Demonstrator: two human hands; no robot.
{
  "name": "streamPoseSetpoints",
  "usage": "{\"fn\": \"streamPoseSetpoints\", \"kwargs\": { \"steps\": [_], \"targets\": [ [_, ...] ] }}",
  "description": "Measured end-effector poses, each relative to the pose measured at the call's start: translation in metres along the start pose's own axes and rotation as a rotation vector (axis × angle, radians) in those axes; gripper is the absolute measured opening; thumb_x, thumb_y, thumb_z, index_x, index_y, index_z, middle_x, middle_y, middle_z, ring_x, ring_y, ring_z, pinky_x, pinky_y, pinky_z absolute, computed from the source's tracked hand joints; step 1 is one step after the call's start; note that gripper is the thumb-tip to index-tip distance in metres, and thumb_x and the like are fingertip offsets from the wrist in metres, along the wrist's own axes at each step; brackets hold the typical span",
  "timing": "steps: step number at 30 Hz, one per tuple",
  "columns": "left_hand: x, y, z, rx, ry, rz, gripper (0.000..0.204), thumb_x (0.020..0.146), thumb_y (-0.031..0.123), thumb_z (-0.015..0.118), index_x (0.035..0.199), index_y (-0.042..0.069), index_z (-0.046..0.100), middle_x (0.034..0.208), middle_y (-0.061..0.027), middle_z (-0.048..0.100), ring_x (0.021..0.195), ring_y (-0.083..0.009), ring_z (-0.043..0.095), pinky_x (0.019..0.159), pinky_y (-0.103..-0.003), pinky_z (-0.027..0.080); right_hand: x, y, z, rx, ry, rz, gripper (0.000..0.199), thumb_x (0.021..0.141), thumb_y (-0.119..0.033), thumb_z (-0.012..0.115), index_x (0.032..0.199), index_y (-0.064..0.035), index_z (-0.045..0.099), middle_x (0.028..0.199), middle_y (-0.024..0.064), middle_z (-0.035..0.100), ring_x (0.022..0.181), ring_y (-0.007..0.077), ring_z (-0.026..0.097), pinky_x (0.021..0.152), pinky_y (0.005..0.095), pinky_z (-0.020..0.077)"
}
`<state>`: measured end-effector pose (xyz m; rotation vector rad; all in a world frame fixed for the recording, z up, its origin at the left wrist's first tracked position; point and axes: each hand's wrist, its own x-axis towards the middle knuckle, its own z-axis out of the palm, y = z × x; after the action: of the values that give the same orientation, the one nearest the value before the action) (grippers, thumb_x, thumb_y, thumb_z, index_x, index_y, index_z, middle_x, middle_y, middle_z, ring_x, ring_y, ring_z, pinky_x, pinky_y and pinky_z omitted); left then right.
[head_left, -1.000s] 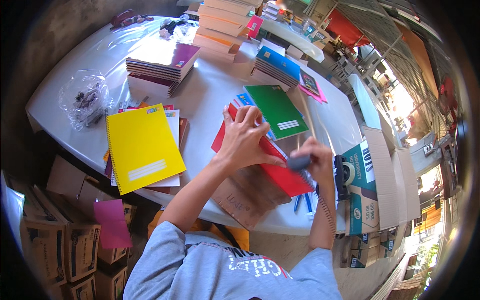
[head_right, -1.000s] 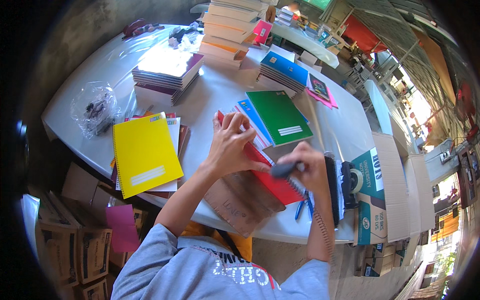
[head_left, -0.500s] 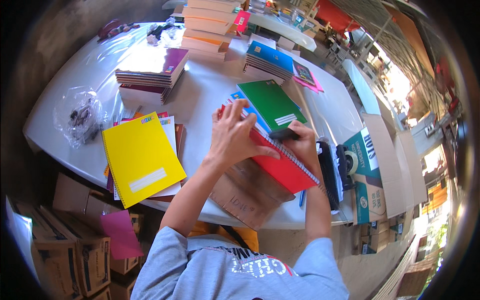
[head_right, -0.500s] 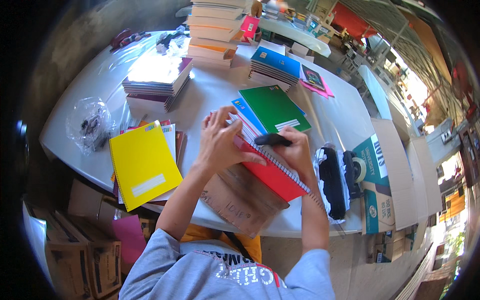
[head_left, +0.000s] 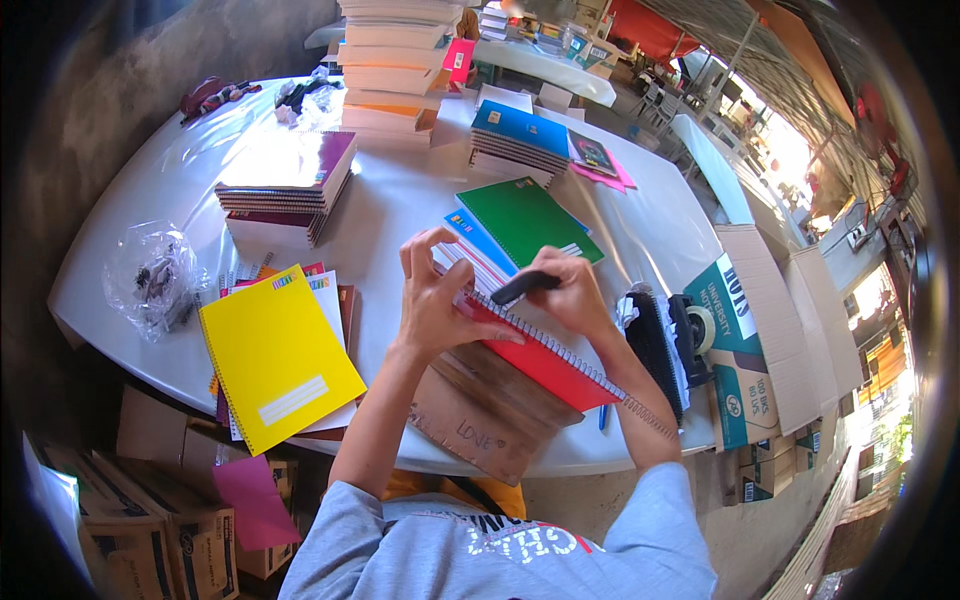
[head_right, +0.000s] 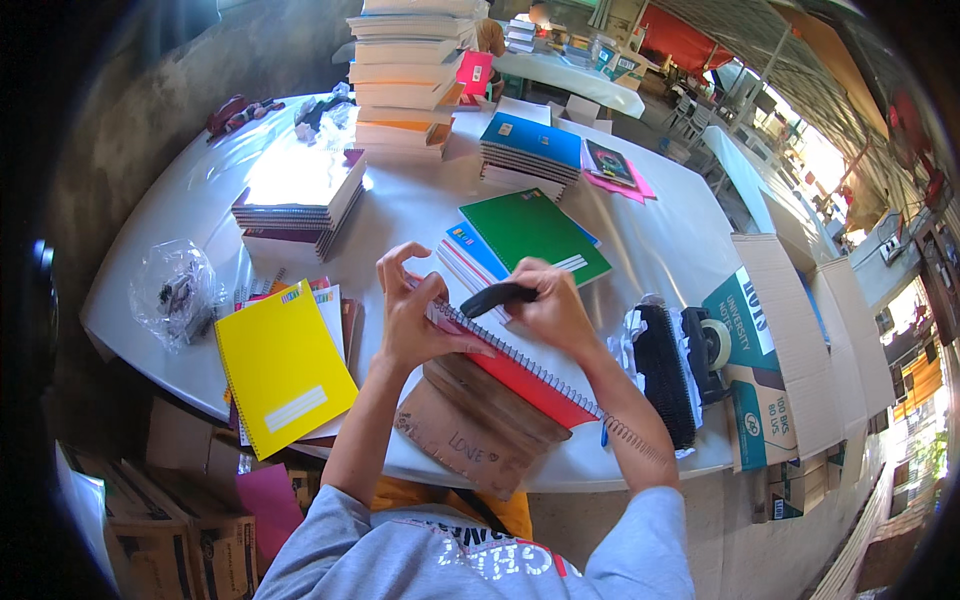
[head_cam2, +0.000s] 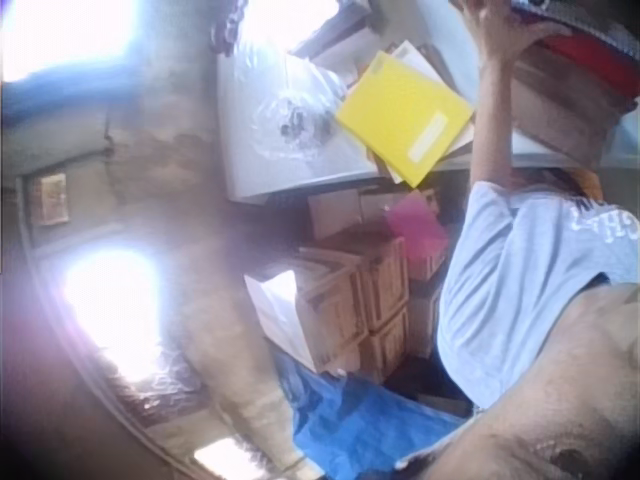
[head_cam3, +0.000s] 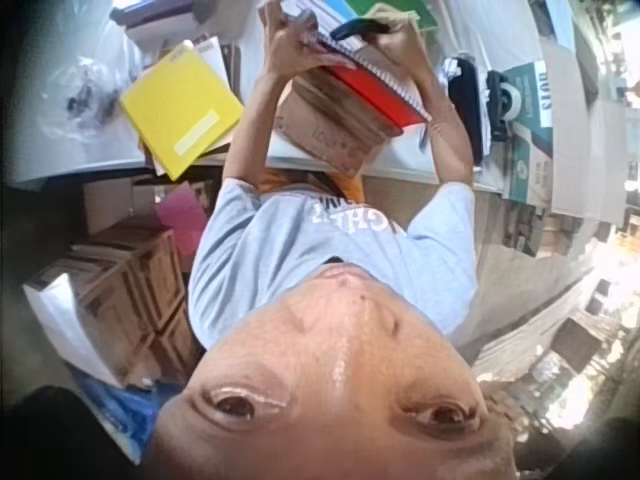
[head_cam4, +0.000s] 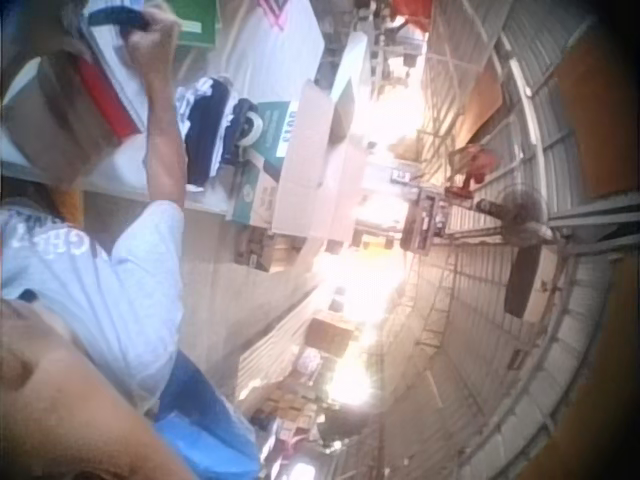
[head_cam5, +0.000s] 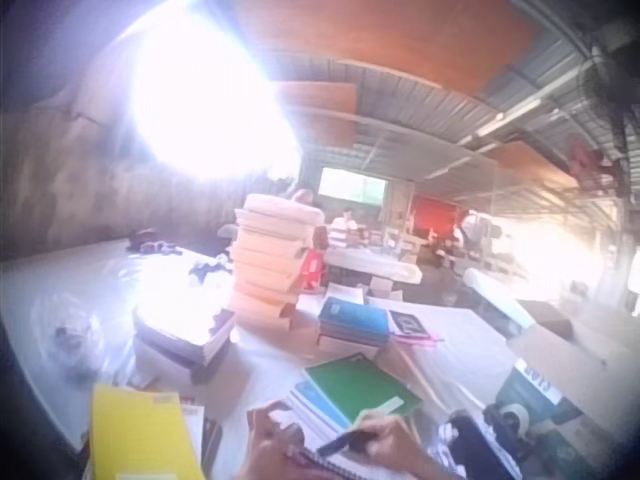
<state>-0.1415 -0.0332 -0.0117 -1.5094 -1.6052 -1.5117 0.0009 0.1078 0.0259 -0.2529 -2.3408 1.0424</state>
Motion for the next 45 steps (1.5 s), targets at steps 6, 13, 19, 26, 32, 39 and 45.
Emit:
{"fn": "streamPoseSetpoints", "kwargs": {
  "steps": [6,13,19,26,32,39,45],
  "targets": [
    [-0.003,-0.013,0.007,-0.12,0.061,-0.042,0.071,0.037,0.057,0.085,0.08,0.009,0.057,0.115,-0.0165,0.036,0.102,-0.0302,0.043,0.083,-0.042,0.045,0.003,-0.027,0.001,-0.033,-0.014,-0.212,0.028,0.061,0.005,0.068,0.084,-0.0088,0.073,0.069,0.0028,0.056,0.07,0.0133,0.054,0.061,0.0261,0.0412],
    [-0.003,-0.026,0.013,-0.231,0.05,-0.253,0.097,0.031,0.049,0.089,0.107,0.009,0.043,0.112,-0.0153,0.039,0.107,-0.0325,0.045,0.087,-0.041,0.044,0.023,-0.034,0.01,-0.075,-0.081,-0.299,0.038,0.055,0.006,0.07,0.088,-0.01,0.073,0.072,0.0061,0.058,0.067,0.016,0.054,0.057,0.0271,0.0427],
    [-0.012,-0.033,0.015,-0.359,0.02,-0.347,0.1,0.032,0.044,0.091,0.104,0.007,0.031,0.101,-0.0115,0.042,0.097,-0.0265,0.048,0.086,-0.038,0.042,0.034,-0.04,0.014,0.123,-0.168,-0.357,0.028,0.062,0.002,0.07,0.086,-0.0105,0.073,0.067,0.006,0.056,0.062,0.016,0.054,0.056,0.0271,0.0421],
    [-0.014,-0.045,0.008,-0.494,-0.049,-0.372,0.101,0.032,0.049,0.09,0.099,0.005,0.028,0.093,-0.0082,0.039,0.085,-0.0213,0.043,0.081,-0.033,0.04,0.043,-0.047,0.033,0.128,-0.139,-0.367,0.021,0.06,0.001,0.069,0.08,-0.0057,0.07,0.067,0.0083,0.058,0.066,0.0186,0.057,0.059,0.0295,0.044],
    [-0.015,-0.034,-0.001,-0.43,-0.089,-0.395,0.101,0.037,0.046,0.09,0.106,0.005,0.028,0.1,-0.01,0.042,0.093,-0.023,0.046,0.086,-0.034,0.041,0.063,-0.019,0.027,0.059,-0.073,-0.21,0.024,0.061,0.005,0.067,0.084,-0.0018,0.069,0.076,0.0089,0.061,0.068,0.0182,0.058,0.064,0.0273,0.0443],
    [-0.013,-0.028,0.004,-0.423,-0.067,-0.394,0.092,0.038,0.044,0.091,0.098,0.007,0.032,0.09,-0.0068,0.043,0.084,-0.0191,0.047,0.08,-0.031,0.042,0.043,0.126,-0.036,-0.934,0.043,0.258,0.042,0.079,-0.009,0.057,0.121,-0.0058,0.056,0.105,0.0161,0.061,0.109,0.0319,0.053,0.09,0.0367,0.0443],
    [-0.008,-0.022,0.009,-0.46,0.043,-0.489,0.088,0.034,0.041,0.093,0.09,0.007,0.034,0.083,-0.0055,0.043,0.074,-0.0173,0.048,0.068,-0.031,0.045,-0.006,0.132,-0.034,-0.817,-0.045,0.178,0.078,0.088,-0.032,0.058,0.146,-0.0138,0.009,0.123,0.0202,0.054,0.115,0.029,0.052,0.097,0.0375,0.0407]
  ]
}}
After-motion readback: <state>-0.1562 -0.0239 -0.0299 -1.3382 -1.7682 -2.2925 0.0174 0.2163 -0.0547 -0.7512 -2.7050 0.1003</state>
